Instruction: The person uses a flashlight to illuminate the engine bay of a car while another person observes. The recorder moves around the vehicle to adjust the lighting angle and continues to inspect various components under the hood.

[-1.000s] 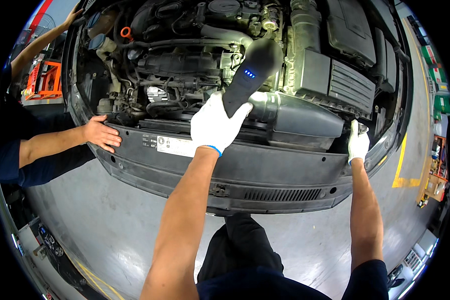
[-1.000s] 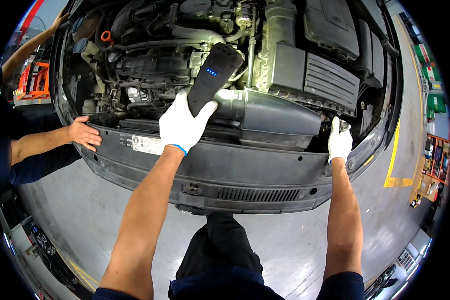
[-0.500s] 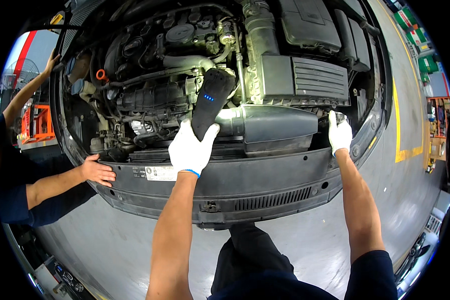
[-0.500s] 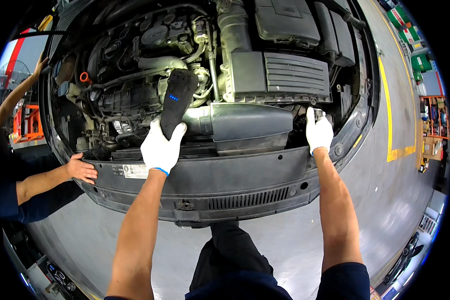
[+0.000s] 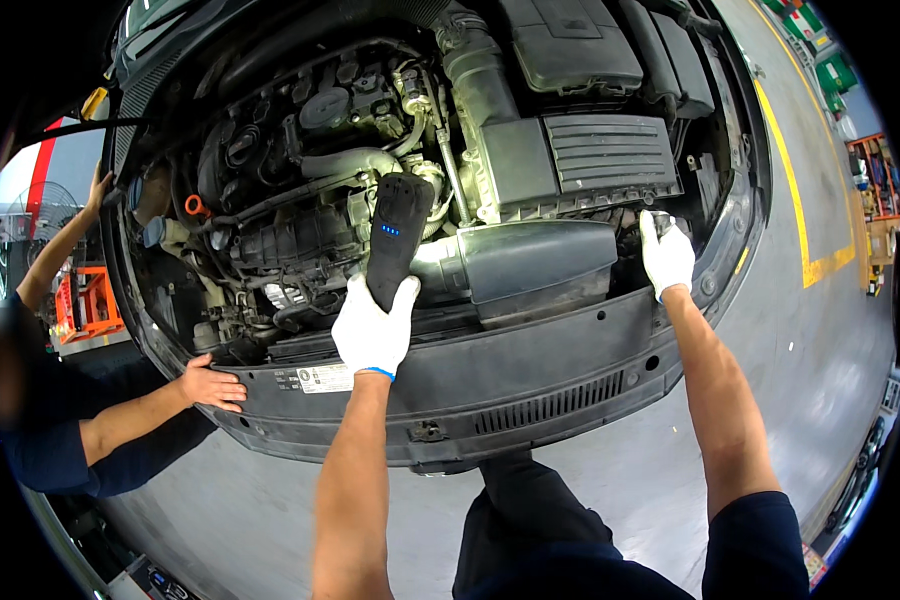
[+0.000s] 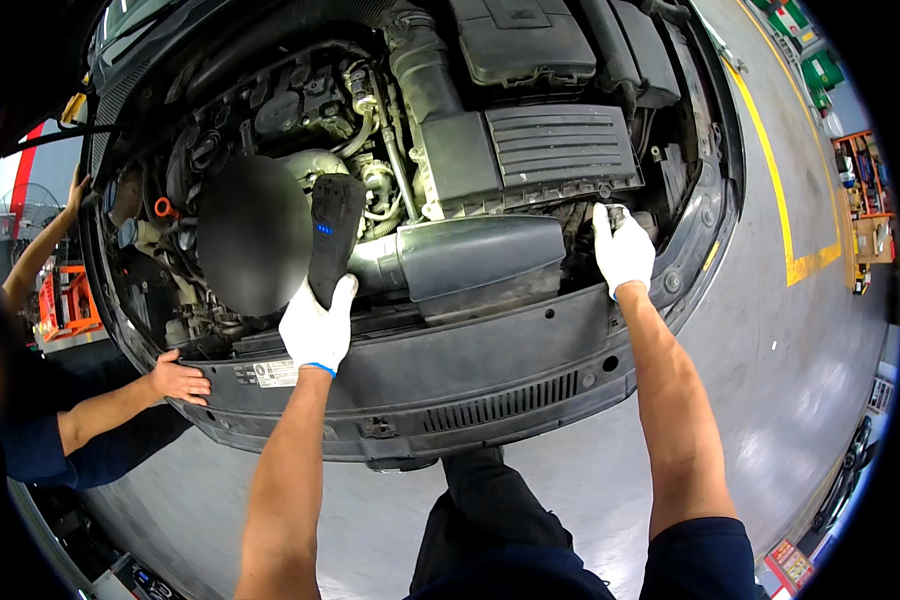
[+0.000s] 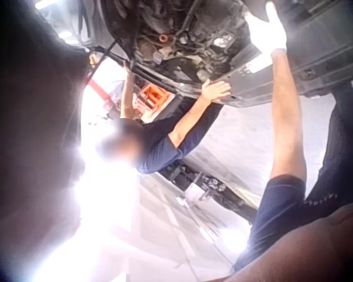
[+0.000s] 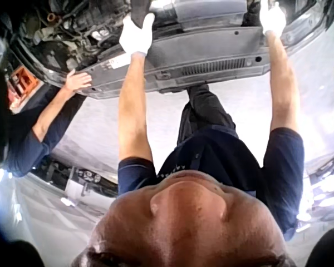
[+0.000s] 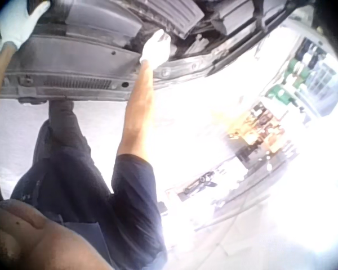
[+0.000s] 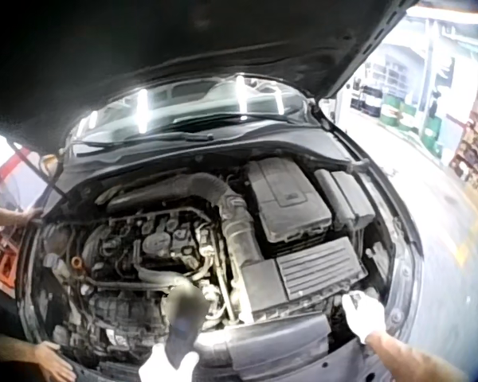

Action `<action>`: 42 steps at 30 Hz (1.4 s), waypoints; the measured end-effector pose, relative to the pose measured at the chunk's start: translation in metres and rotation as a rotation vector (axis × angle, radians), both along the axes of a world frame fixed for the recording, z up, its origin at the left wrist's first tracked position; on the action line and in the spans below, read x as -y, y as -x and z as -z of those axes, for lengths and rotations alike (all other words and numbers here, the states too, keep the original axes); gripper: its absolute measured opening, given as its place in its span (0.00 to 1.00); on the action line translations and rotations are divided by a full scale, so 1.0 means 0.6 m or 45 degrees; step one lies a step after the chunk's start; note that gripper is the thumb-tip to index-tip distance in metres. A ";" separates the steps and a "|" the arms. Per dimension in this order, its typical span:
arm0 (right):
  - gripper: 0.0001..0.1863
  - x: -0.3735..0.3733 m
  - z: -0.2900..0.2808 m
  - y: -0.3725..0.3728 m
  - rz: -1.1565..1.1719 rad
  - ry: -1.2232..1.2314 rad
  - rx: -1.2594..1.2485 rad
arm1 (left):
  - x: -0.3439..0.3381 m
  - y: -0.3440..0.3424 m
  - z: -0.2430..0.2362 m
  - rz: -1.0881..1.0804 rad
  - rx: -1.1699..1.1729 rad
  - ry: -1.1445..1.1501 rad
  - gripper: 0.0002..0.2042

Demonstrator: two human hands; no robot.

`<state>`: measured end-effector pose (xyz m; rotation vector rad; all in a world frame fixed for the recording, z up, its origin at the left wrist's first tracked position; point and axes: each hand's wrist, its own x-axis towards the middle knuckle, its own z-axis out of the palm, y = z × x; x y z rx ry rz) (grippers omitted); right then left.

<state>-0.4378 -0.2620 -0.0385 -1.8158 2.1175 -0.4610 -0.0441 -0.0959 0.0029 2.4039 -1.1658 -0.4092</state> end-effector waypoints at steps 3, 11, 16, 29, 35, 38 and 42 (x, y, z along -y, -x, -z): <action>0.25 0.002 0.001 0.000 0.017 -0.036 0.004 | 0.003 0.000 -0.005 -0.006 0.006 -0.055 0.32; 0.24 -0.001 0.002 0.001 0.011 -0.008 0.021 | 0.001 -0.001 0.000 -0.023 -0.019 -0.031 0.34; 0.24 -0.002 -0.007 -0.006 0.022 -0.021 0.011 | 0.000 -0.002 0.002 -0.020 -0.011 -0.020 0.34; 0.24 0.000 -0.007 -0.009 0.028 -0.007 0.000 | -0.001 -0.004 -0.003 -0.002 0.018 -0.033 0.34; 0.24 0.001 0.000 -0.002 0.011 0.022 0.007 | 0.001 -0.002 -0.015 0.000 -0.041 -0.054 0.34; 0.23 0.000 0.001 -0.001 0.005 0.025 0.000 | -0.002 -0.003 -0.007 0.002 -0.041 -0.019 0.33; 0.23 0.001 0.002 0.000 -0.012 0.039 -0.003 | -0.003 -0.005 -0.005 -0.013 -0.046 0.006 0.34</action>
